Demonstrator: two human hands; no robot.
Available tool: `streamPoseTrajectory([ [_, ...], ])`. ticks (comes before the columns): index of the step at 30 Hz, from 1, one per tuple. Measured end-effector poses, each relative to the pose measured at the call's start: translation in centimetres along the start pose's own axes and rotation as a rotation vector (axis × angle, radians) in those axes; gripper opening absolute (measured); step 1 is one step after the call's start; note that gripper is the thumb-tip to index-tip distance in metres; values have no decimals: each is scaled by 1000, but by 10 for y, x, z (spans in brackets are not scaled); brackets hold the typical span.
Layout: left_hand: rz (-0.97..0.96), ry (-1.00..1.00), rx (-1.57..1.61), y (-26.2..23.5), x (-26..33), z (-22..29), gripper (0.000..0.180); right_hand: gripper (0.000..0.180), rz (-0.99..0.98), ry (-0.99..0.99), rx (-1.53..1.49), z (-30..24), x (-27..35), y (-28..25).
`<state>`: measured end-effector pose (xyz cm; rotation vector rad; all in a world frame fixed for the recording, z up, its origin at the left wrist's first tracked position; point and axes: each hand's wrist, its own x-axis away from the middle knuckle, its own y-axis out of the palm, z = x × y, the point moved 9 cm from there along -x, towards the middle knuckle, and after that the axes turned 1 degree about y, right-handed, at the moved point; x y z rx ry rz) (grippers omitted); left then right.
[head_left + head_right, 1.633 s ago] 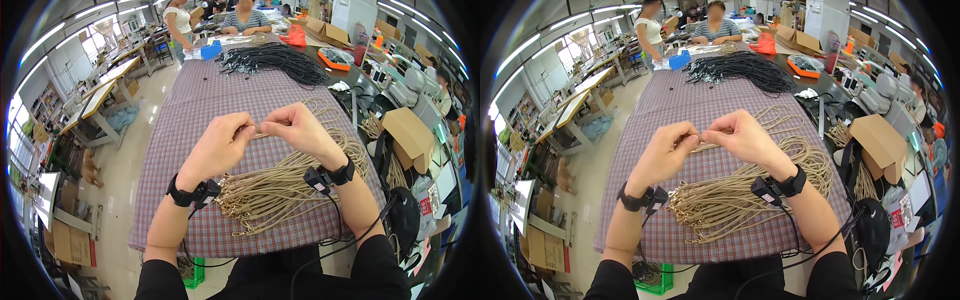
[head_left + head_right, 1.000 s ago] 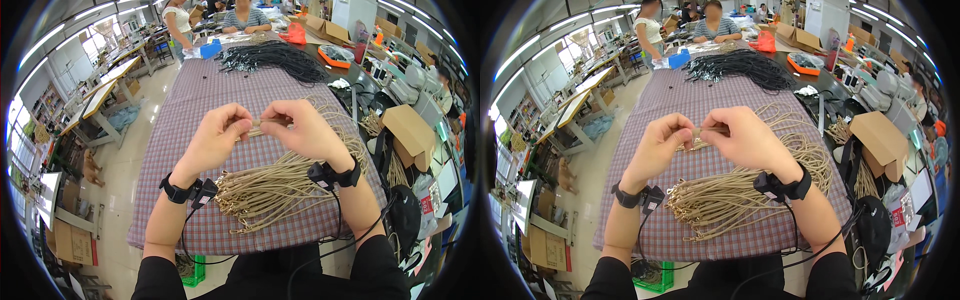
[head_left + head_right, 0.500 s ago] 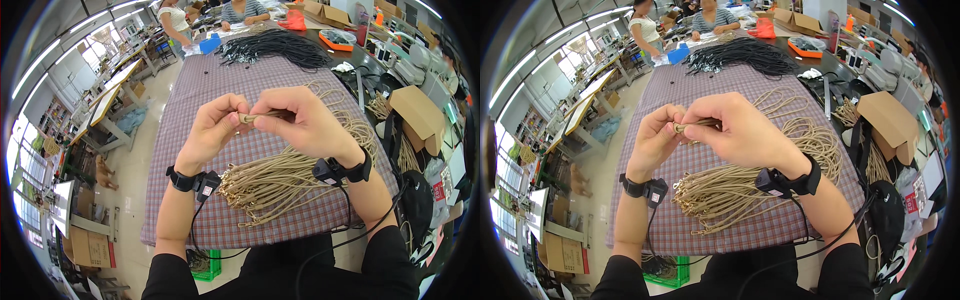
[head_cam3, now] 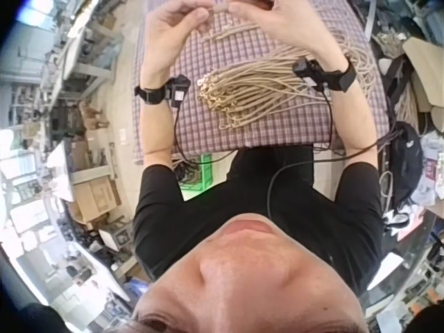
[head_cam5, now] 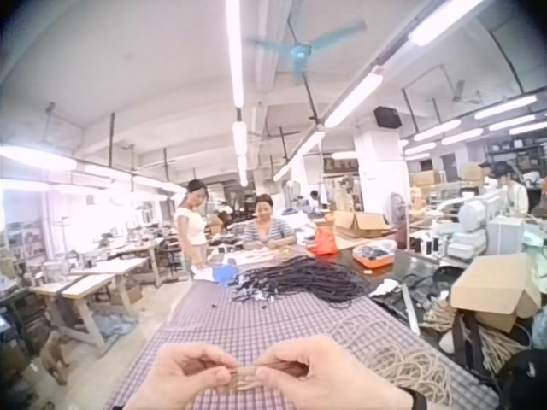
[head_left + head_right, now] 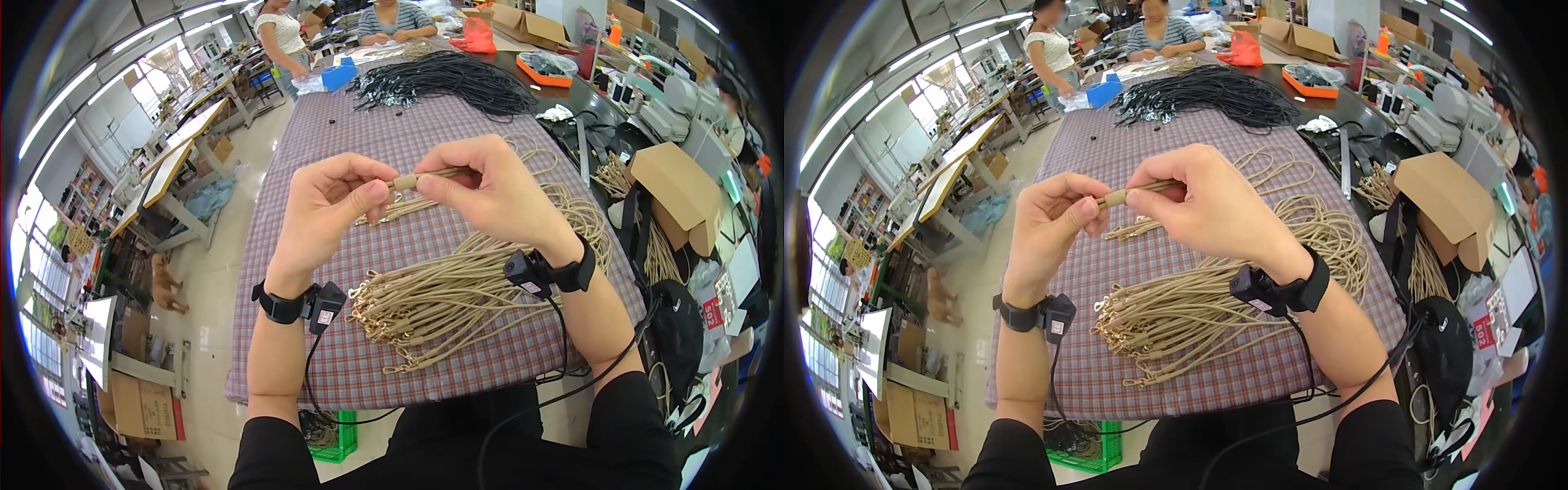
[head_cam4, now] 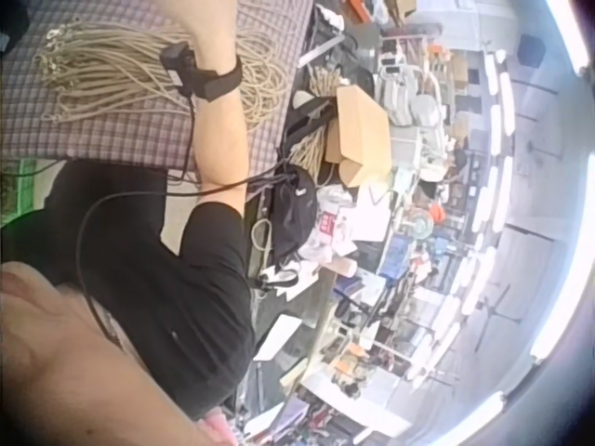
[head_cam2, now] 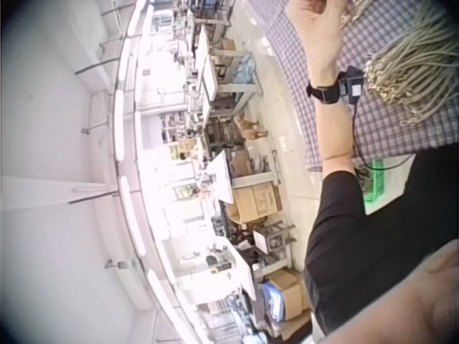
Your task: The person attaches small metal clips to the ends of beige cords. They pick up a cord, slide a clip onto the end, and place the finished item on the table. The process is repeated for multiple cords throughout the clip.
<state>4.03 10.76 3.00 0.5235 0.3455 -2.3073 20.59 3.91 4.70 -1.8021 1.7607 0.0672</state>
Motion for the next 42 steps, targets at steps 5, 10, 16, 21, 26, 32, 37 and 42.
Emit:
streamPoseTrajectory([
  [5, 34, -9, -17, -4, 1, 0, 18, 15, 1, 16, -11, 3, -2, 4],
  [10, 47, -7, -5, -3, 0, -5, 15, 15, 21, 4, 25, 4, -2, 3],
  [16, 13, -4, -91, 0, -1, -13, 13, 14, -34, 35, 49, 2, -1, 5],
  [21, -23, -36, 51, 1, -2, -29, 15, 14, -62, -5, 83, -3, 2, 9],
  [26, -64, -76, 123, 6, -3, -36, 14, 14, -18, -121, 104, -7, 4, 9],
  [32, -82, -83, -4, 5, 1, -33, 17, 14, -62, -53, 252, -15, 7, 2],
  [37, -11, -48, -56, 12, 1, -21, 17, 15, 5, -12, 272, -12, 2, -8],
  [42, 52, -71, -173, 10, 2, -21, 16, 13, 79, -76, 207, -10, 1, -5],
])
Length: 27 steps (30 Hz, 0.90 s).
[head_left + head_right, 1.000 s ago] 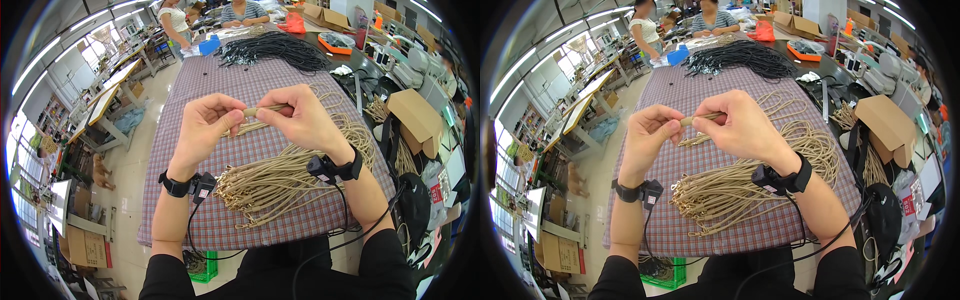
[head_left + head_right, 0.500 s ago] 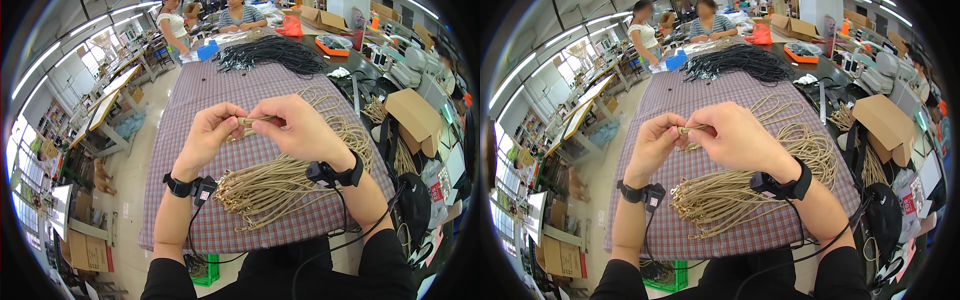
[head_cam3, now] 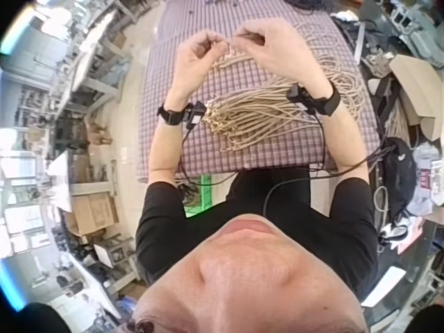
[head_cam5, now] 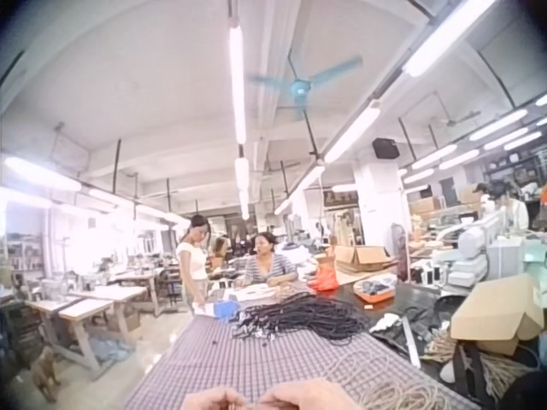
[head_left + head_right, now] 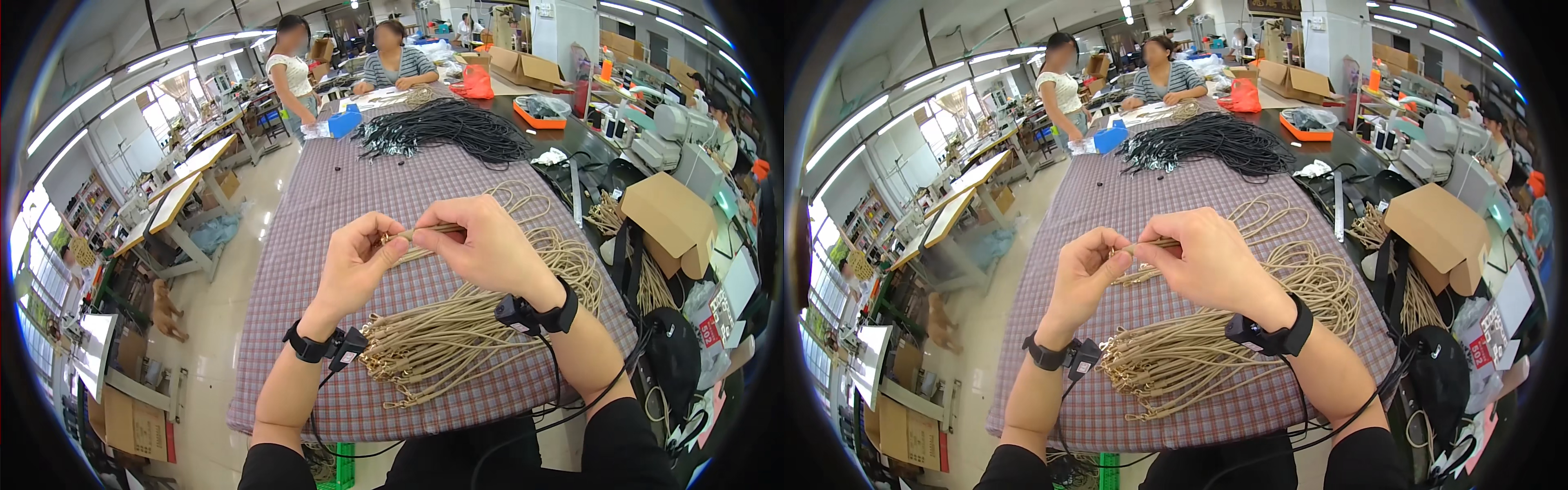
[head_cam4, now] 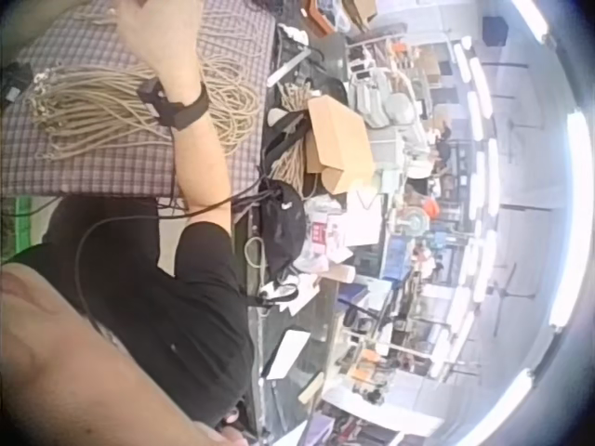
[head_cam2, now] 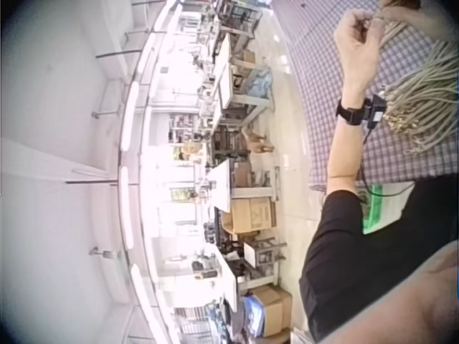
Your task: The person attaches small metal clips to the ends of beige cords. They pick up a cord, slide a clip onto the end, and place the finished item on the table. The process is repeated for multiple cords throughout the clip.
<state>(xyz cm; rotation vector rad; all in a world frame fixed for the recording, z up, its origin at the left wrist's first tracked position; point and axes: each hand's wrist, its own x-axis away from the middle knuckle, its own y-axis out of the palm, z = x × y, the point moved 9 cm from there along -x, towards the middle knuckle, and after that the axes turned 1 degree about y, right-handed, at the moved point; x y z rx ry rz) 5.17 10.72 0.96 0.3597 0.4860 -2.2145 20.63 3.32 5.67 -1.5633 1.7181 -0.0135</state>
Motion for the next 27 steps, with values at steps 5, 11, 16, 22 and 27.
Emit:
streamPoseTrajectory([
  [5, 2, 2, 52, 5, -1, -1, 14, 11, 19, -32, 65, -5, 1, -1],
  [11, 51, 63, 48, 0, -1, -5, 11, 10, 48, -68, 104, -4, 2, 3],
  [16, 61, 41, 97, 1, -1, -4, 9, 9, 35, -12, 29, 2, 3, 7],
  [22, 45, -71, 326, -1, -1, -18, 12, 7, 29, -97, 90, -7, 1, 3],
  [27, 45, 14, 215, -1, -3, -12, 12, 8, 2, -136, 106, 0, 1, 8],
])
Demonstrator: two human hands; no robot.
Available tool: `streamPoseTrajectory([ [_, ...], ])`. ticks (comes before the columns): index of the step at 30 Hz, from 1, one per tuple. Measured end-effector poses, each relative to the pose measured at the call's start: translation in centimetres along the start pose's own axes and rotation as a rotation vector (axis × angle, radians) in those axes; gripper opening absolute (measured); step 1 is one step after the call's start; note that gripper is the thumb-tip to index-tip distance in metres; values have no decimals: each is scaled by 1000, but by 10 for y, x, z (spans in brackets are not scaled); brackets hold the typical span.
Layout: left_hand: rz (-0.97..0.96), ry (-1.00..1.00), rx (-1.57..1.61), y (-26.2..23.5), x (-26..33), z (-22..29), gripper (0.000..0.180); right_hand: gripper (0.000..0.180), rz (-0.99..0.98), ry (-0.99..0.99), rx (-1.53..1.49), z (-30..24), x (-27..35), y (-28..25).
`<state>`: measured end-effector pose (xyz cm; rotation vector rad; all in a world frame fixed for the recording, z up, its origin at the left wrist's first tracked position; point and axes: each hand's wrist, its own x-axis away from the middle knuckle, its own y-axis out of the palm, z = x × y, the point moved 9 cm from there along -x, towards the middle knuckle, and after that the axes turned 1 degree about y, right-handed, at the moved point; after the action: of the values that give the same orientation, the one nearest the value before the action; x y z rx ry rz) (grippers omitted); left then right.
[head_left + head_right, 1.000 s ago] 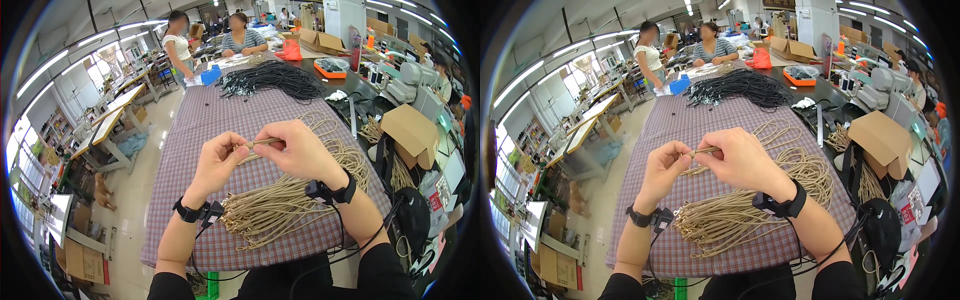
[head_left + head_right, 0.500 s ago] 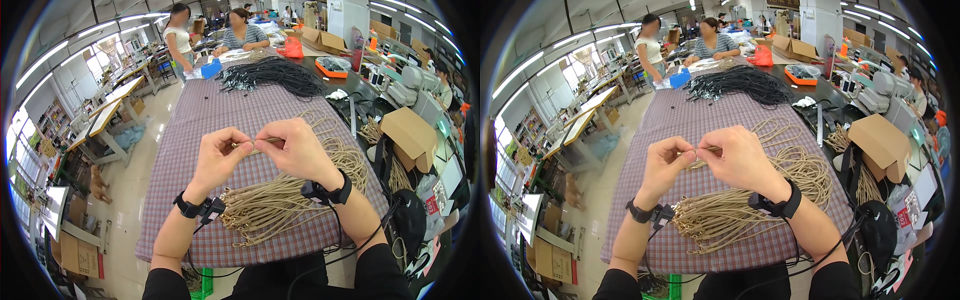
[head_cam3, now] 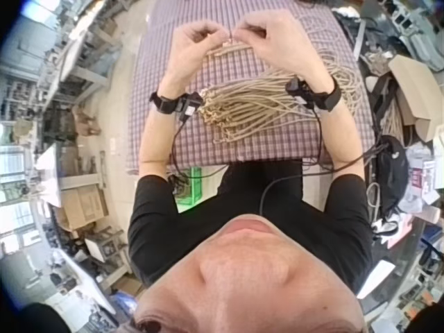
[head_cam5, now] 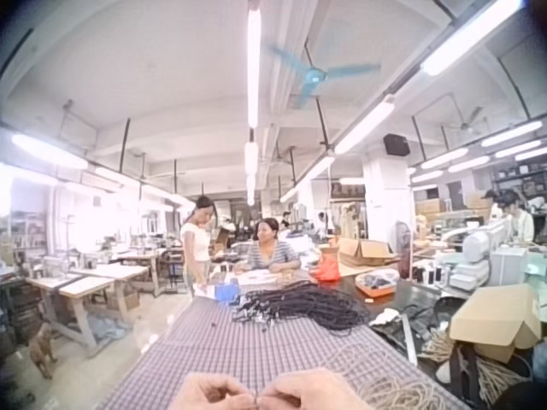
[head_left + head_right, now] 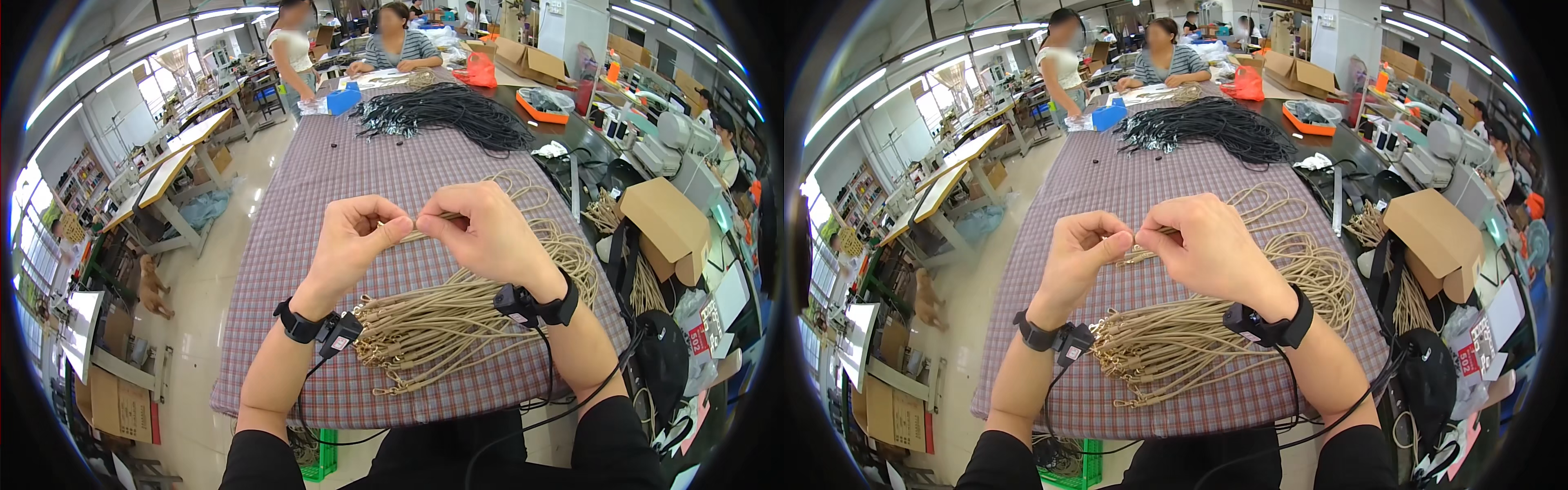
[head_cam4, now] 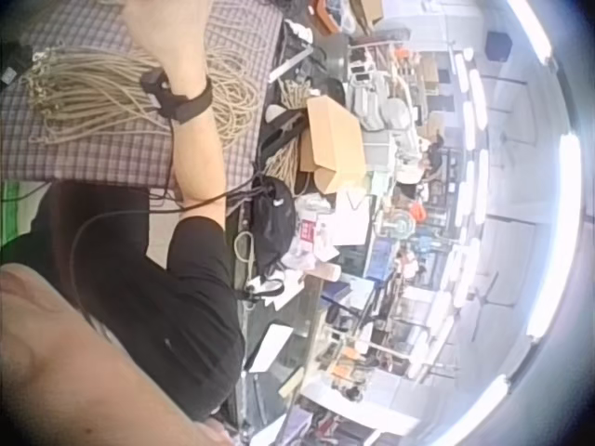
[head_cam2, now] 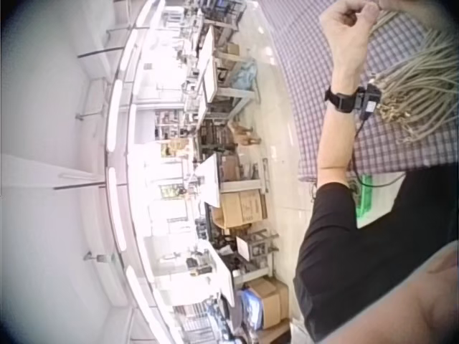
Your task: The person attaches small metal clips to the ends of beige cords. They pick up a cord, slide a clip onto the end, and place the finished item on the table. The process is repeated for multiple cords throughout the clip.
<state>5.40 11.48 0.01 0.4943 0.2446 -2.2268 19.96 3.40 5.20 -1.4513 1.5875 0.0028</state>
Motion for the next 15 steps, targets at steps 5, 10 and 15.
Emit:
streamPoseTrajectory([
  [5, 35, 87, -106, 0, 2, 3, 13, 12, -50, 121, -34, 1, -1, 2],
  [10, 32, 79, -176, -1, 3, 1, 14, 14, -39, 143, -77, 4, 0, 3],
  [15, 91, 166, -419, 5, 6, 15, 12, 16, -30, 197, -80, 7, 1, 1],
])
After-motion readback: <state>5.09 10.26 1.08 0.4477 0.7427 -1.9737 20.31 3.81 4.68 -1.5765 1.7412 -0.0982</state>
